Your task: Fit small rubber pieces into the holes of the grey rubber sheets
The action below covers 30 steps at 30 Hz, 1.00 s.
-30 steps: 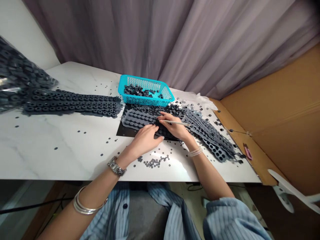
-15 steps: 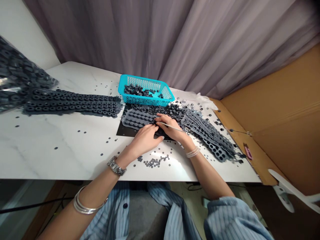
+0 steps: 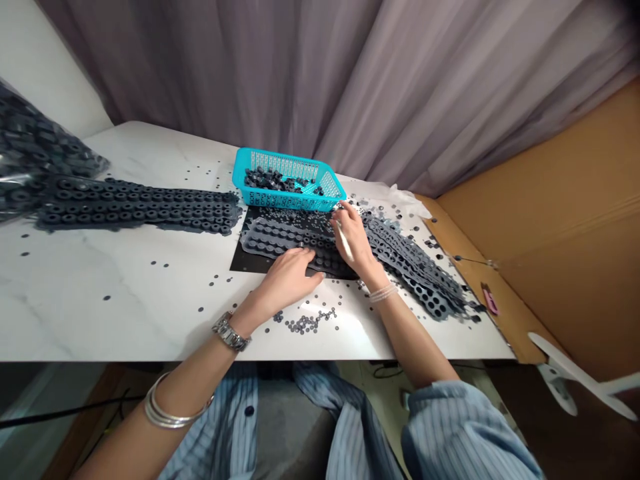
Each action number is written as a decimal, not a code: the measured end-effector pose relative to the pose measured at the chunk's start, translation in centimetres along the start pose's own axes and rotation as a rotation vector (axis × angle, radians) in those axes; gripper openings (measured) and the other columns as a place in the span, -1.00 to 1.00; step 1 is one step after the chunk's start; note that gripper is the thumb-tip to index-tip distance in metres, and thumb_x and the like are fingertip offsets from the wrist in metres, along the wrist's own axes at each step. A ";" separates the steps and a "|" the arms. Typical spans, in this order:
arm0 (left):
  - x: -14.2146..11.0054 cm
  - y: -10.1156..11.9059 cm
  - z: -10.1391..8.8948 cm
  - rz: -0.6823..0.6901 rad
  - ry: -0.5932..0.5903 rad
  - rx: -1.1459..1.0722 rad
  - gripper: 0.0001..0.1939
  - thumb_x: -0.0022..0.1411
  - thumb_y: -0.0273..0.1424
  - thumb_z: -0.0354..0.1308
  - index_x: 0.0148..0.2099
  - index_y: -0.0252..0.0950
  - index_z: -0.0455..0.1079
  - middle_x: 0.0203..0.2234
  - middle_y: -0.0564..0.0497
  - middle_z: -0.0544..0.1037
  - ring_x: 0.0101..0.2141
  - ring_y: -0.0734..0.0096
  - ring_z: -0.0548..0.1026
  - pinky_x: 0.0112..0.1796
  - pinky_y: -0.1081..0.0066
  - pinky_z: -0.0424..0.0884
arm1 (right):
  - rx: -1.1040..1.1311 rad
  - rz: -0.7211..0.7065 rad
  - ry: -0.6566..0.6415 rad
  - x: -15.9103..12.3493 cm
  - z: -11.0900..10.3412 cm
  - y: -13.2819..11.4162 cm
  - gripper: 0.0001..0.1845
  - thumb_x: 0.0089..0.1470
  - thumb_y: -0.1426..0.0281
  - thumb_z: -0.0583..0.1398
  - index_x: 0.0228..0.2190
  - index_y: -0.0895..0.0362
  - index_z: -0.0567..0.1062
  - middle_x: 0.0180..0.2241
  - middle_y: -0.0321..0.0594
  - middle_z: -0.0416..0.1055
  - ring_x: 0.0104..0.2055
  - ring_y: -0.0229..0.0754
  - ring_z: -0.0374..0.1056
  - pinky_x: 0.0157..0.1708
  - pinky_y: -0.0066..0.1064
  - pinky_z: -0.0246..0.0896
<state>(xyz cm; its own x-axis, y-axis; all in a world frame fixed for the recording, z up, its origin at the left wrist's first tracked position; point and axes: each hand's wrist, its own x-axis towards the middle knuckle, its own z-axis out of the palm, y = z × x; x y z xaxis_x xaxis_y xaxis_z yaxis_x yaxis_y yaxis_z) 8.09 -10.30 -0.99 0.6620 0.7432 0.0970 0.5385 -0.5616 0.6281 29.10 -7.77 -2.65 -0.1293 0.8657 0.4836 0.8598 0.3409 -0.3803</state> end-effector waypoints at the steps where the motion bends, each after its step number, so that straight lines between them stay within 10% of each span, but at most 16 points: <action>1: 0.0 0.0 0.1 -0.003 0.003 -0.003 -0.46 0.25 -0.24 0.04 0.21 -0.40 0.31 0.18 -0.22 0.38 0.22 0.12 0.25 0.20 0.16 0.19 | -0.015 0.026 0.049 0.0 -0.3 0.3 -0.68 0.31 0.17 -0.10 -0.20 0.05 0.35 -0.12 -0.02 0.43 0.26 0.08 0.13 0.24 0.16 0.03; 12: 1.1 -1.2 -1.3 -0.050 0.369 0.150 -0.62 0.30 -0.46 -0.04 0.08 -0.31 0.46 -0.09 -0.13 0.48 -0.02 0.13 0.32 0.07 0.15 0.29 | -0.089 0.316 0.291 -1.1 -2.5 -0.2 -0.67 0.28 0.12 -0.03 -0.22 0.02 0.41 -0.59 -0.33 0.34 -0.55 -0.17 0.29 -0.43 -0.36 0.14; 23: 3.4 -1.8 -1.3 -0.118 0.274 0.321 -0.80 0.25 -0.36 0.09 -0.25 -0.24 0.55 -0.19 -0.14 0.44 -0.06 0.06 0.35 -0.02 0.15 0.32 | -0.128 0.332 0.264 -1.0 -2.2 -0.6 -0.69 0.28 0.13 -0.04 -0.26 0.01 0.40 -0.65 -0.35 0.25 -0.61 -0.16 0.23 -0.47 -0.38 0.04; 30: 0.4 -5.1 -9.1 -0.363 0.414 0.122 -0.78 0.17 -0.25 0.13 -0.26 -0.24 0.52 -0.37 0.03 0.59 -0.30 0.29 0.50 -0.18 0.32 0.38 | 0.012 0.283 0.288 -0.7 -2.0 -1.5 -0.68 0.26 0.16 0.01 -0.35 0.06 0.44 -0.59 -0.32 0.35 -0.54 -0.24 0.25 -0.46 -0.42 0.09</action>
<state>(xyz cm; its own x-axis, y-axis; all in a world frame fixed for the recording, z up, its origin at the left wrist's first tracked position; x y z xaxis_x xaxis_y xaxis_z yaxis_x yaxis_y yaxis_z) 0.83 -3.85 2.84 0.1762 0.9635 0.2017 0.7666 -0.2629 0.5859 28.92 -9.56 -0.85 0.2568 0.7884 0.5590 0.8357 0.1094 -0.5382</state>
